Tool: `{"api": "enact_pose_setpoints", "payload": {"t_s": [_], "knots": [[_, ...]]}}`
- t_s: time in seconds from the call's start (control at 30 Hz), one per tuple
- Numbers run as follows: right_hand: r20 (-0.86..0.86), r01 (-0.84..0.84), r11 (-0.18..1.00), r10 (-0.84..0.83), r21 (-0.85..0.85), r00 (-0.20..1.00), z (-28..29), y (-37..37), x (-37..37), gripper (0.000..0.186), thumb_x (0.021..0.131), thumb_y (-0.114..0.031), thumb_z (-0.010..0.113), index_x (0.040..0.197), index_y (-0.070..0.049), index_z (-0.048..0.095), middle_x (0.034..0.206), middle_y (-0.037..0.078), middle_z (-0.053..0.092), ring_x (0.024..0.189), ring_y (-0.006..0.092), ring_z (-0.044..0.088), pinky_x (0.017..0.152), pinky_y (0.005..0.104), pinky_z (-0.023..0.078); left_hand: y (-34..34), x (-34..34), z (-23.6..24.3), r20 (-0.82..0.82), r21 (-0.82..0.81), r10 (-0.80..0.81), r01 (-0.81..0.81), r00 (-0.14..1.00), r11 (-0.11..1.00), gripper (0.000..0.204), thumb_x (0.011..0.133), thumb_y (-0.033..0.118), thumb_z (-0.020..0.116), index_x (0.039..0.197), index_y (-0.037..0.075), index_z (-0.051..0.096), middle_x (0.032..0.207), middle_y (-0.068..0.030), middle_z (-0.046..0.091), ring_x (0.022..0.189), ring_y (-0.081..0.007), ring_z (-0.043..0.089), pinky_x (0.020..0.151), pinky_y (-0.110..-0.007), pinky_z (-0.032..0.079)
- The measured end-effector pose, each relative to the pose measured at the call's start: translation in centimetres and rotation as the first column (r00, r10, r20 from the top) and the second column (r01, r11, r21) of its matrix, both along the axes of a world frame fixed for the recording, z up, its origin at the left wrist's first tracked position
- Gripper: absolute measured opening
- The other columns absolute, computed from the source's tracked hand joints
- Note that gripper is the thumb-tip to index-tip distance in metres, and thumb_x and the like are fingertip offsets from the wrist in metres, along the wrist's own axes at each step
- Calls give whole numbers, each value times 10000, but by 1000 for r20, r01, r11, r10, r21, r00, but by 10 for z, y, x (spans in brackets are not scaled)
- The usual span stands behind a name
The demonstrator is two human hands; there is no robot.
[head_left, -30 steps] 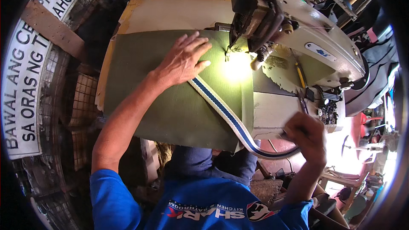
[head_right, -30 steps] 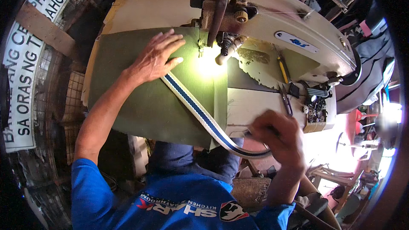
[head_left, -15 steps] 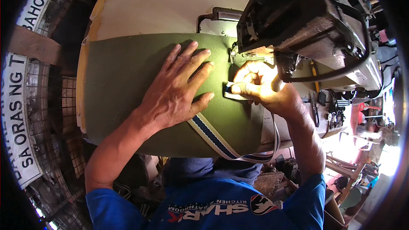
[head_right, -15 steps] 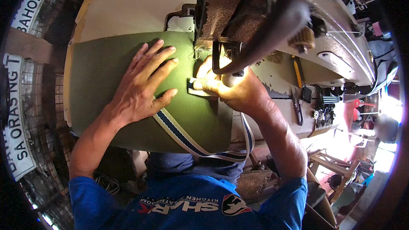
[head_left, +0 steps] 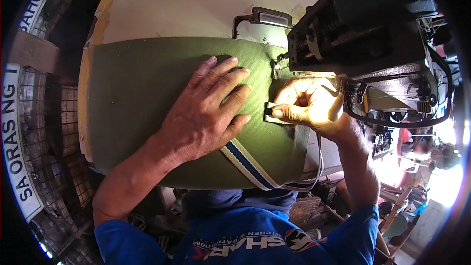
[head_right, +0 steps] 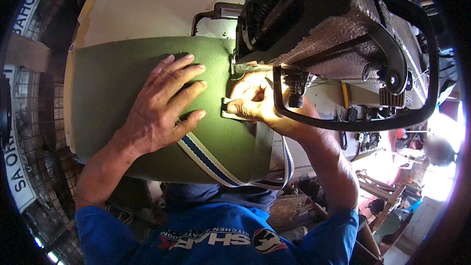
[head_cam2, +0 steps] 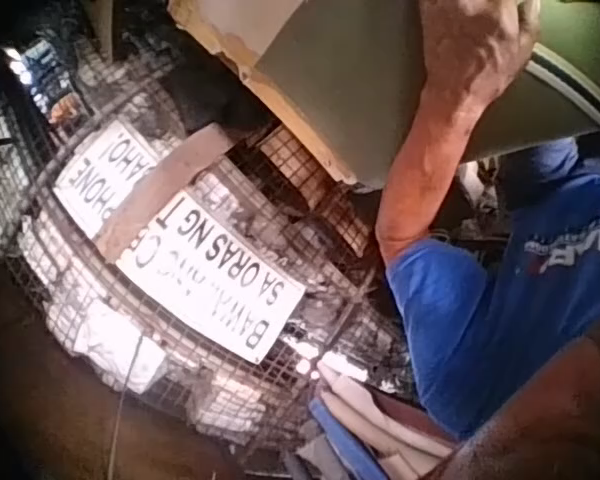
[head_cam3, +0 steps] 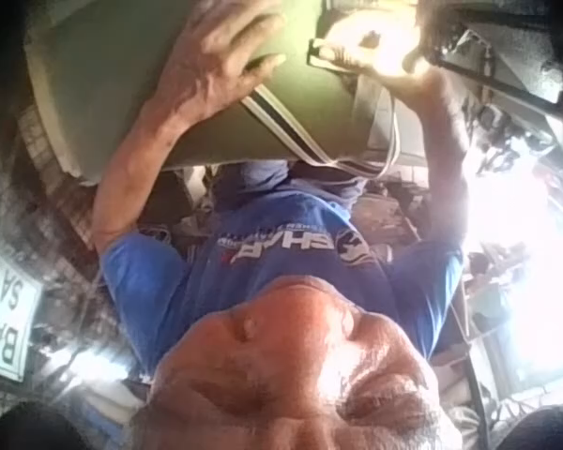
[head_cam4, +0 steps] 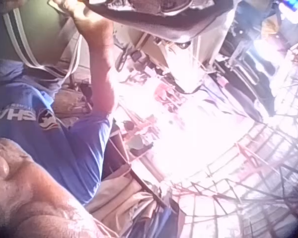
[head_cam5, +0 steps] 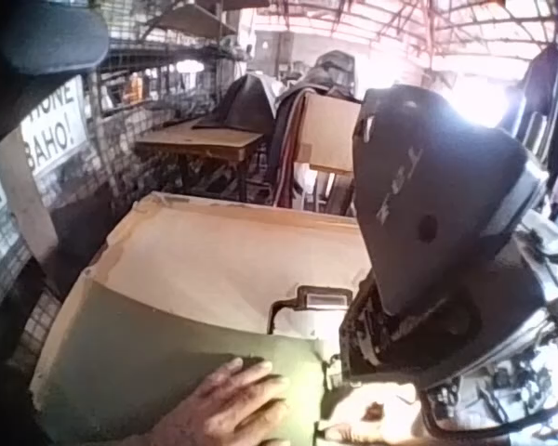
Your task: Sewing a webbing strap onto a green fabric bag using a sewing machine.
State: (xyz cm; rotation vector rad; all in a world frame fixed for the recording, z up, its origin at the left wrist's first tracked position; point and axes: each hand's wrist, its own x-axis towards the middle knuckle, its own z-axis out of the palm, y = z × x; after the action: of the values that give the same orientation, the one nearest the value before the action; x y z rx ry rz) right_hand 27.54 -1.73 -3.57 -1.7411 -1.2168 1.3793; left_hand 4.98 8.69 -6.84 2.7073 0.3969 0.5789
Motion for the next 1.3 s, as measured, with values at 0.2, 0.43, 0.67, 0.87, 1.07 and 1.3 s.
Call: {"api": "enact_pose_setpoints", "payload": {"t_s": [0.2, 0.43, 0.67, 0.87, 1.07, 1.3], "knots": [[93, -55, 991, 44, 121, 995, -4, 1, -3, 213, 857, -190, 746, 783, -25, 633, 713, 2, 616, 661, 94, 553, 618, 285, 455, 0, 0, 1, 36, 6, -58, 58, 998, 998, 315, 799, 159, 731, 1064, 9, 651, 1210, -148, 595, 1263, -318, 524, 1119, -507, 391], [91, -20, 995, 29, -95, 995, 6, 7, -6, 110, 888, -75, 744, 895, -13, 655, 786, 25, 686, 746, 86, 665, 658, 230, 543, 0, 1, -1, 96, 1, -95, 95, 991, 995, 249, 784, 118, 731, 996, 4, 664, 1124, -125, 620, 1169, -297, 575, 1067, -482, 444], [89, -32, 992, 44, -125, 995, 11, 13, -8, 138, 873, -67, 760, 870, -2, 639, 764, 40, 674, 717, 72, 639, 630, 229, 523, -2, 1, -3, 120, 73, -212, 205, 970, 976, 238, 779, 96, 715, 994, 4, 673, 1097, -116, 629, 1136, -282, 587, 1044, -459, 462], [116, -60, 997, 65, -49, 991, 14, 10, -8, 156, 852, -54, 770, 869, 7, 627, 733, 32, 668, 674, 61, 628, 593, 218, 505, -12, 5, -3, 91, 23, -245, 244, 965, 969, 273, 786, 104, 693, 1036, -4, 680, 1103, -109, 633, 1117, -272, 595, 1048, -454, 457], [121, -74, 995, 65, 73, 991, 4, 2, -8, 204, 848, -123, 779, 858, -14, 606, 715, 43, 640, 608, 90, 594, 520, 244, 483, -16, 6, -1, 34, 121, -237, 231, 971, 965, 278, 777, 82, 678, 1040, -6, 680, 1115, -117, 637, 1147, -277, 589, 1064, -470, 444], [513, -244, 762, -132, 600, 848, -23, -17, -9, 377, 796, -210, 836, 985, -35, 561, 859, 75, 570, 730, 198, 575, 643, 325, 490, -17, 9, 6, -20, 200, -253, 252, 967, 947, 264, 783, 64, 658, 1038, -5, 665, 1168, -134, 638, 1183, -294, 589, 1100, -496, 414]]}}
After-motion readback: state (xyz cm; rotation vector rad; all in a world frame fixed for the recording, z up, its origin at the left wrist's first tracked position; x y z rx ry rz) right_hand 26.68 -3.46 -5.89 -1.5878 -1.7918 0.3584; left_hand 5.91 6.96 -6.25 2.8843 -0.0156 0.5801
